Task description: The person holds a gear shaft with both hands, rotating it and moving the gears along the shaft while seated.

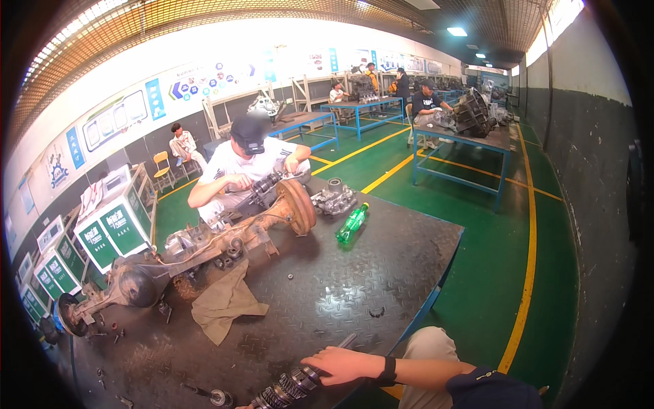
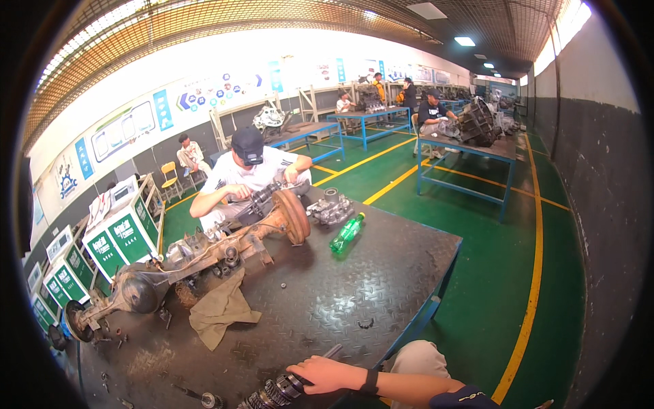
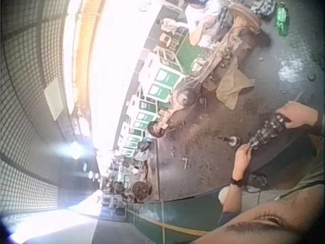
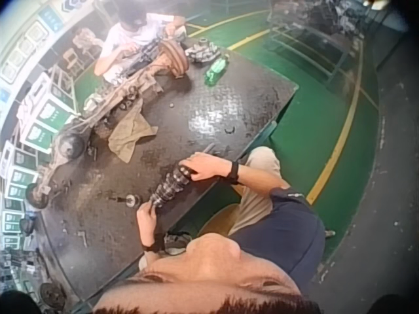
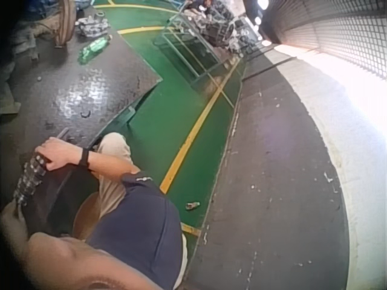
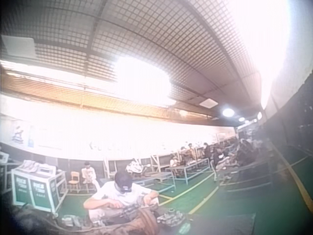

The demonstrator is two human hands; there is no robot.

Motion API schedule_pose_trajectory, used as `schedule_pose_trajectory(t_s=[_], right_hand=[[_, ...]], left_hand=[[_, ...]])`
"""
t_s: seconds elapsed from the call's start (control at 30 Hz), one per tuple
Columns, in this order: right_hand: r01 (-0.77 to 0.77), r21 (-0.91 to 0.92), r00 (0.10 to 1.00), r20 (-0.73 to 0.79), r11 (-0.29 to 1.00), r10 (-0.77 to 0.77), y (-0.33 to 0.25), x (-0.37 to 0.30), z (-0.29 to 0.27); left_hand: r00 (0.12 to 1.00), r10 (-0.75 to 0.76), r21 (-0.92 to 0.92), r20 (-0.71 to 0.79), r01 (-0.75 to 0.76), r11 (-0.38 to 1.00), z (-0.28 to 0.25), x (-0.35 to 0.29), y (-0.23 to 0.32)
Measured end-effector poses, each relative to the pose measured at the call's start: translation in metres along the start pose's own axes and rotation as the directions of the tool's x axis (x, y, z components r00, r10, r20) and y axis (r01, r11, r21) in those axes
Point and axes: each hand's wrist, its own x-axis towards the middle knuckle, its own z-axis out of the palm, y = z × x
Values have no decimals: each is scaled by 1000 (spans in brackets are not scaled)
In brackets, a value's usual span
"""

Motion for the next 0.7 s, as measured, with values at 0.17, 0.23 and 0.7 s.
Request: schedule_pose_trajectory(t_s=[0.17,0.23,0.7], right_hand=[[12,-10,1000,-2,1000,-12,2,0,1],[4,2,1000,-7,1000,-4,2,0,0],[-6,-10,998,62,1000,6,-2,0,-6]], left_hand=[[1000,2,-4,7,-2,1000,2,1,-2],[1000,1,-5,7,-1,1000,2,1,-2],[1000,0,6,16,0,1000,0,0,-2]])
